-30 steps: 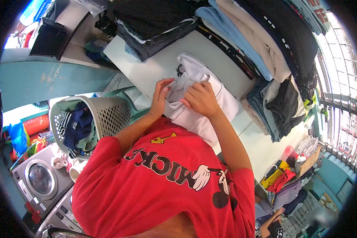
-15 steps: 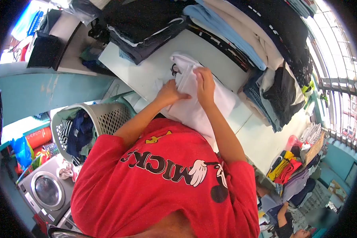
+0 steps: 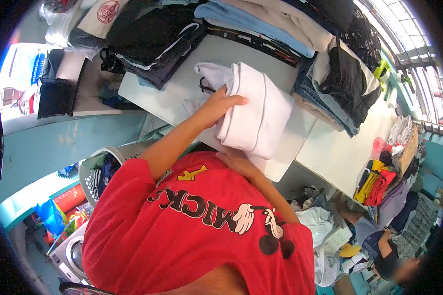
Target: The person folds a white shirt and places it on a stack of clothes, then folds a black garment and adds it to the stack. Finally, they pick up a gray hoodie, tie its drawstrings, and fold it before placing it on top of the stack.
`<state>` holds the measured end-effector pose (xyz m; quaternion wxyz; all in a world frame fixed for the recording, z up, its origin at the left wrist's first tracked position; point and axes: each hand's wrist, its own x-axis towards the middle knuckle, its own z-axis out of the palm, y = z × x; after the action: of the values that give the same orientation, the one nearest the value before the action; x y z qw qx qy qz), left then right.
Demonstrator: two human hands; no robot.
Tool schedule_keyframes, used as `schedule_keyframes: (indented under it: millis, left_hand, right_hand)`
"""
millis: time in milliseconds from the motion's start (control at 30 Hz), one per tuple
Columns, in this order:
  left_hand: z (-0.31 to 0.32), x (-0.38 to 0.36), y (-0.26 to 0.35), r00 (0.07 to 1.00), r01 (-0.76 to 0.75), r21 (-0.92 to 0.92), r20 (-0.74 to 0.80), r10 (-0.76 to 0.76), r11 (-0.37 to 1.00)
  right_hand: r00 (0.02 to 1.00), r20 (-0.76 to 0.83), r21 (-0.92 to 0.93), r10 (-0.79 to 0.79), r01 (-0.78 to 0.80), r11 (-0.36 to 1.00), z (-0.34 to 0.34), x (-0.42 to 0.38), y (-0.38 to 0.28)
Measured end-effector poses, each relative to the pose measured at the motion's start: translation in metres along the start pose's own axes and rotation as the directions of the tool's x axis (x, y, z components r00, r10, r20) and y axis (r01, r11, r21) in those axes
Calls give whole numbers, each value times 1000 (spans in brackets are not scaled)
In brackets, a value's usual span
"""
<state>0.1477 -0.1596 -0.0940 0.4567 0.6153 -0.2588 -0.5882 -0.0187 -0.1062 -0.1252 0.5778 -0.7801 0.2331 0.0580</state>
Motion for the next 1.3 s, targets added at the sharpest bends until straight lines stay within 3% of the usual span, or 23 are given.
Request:
schedule_keyframes:
  millis: [33, 100, 133, 267, 367, 467, 533, 600, 767, 867, 1067, 1167, 1233, 1267, 1300]
  left_hand:
    - [1, 1, 1, 998, 54, -7, 19, -54, 999]
    - [5, -6, 8, 999, 43, -7, 26, -43, 999]
    - [6, -10, 10, 999, 28, -19, 31, -27, 999]
    - [-18, -22, 16, 999, -10, -51, 42, 12, 999]
    - [-57, -27, 3, 999, -16, -24, 28, 16, 1000]
    - [-90, -19, -34, 999, 20, -127, -32, -24, 992]
    - [-101, -19, -57, 988, -9, -104, -154, -7, 995]
    - [-106, -20, -52, 987, -25, -73, -161, 13, 997]
    - [-121, -17, -38, 990, -52, -48, -134, 45, 997]
    - [-116, -20, -78, 986, 57, -152, -148, -80, 987]
    - [-95, -31, -99, 974, -64, -156, -224, 28, 986]
    - [-88, -37, -108, 974, -48, -253, -226, -11, 966]
    - [-88, -33, -117, 955, -118, -305, -295, 24, 945]
    - [-87, -32, -116, 957, -120, -303, -290, 28, 945]
    - [-85, -33, -115, 953, -136, -281, -299, 48, 950]
  right_hand:
    - [1000, -5, 9, -4, 4, 1000, 2, 7, 8]
    - [944, -264, -274, 198, -270, 923, 3, 18, 25]
    - [898, -374, -326, 231, -361, 874, 3, 22, 34]
    - [808, -566, -302, 161, -385, 872, 1, 36, 63]
    - [779, -612, -284, 132, -373, 883, 0, 40, 74]
    - [766, -633, -276, 110, -357, 892, -3, 42, 81]
    - [767, -634, -266, 99, -336, 903, -4, 42, 85]
    - [767, -635, -258, 92, -323, 911, -5, 41, 89]
    - [788, -612, -233, 73, -268, 935, -9, 33, 98]
    - [802, -593, -216, 69, -241, 946, -12, 24, 105]
    - [851, -524, -247, 44, -201, 948, -17, 13, 109]
    - [902, -431, -329, 22, -180, 927, -19, -1, 105]
    - [914, -406, -357, 10, -168, 919, -21, -10, 96]
    - [982, -178, -513, 65, -149, 845, -22, -19, 82]
    - [986, 54, -648, 155, -84, 757, -24, -30, 67]
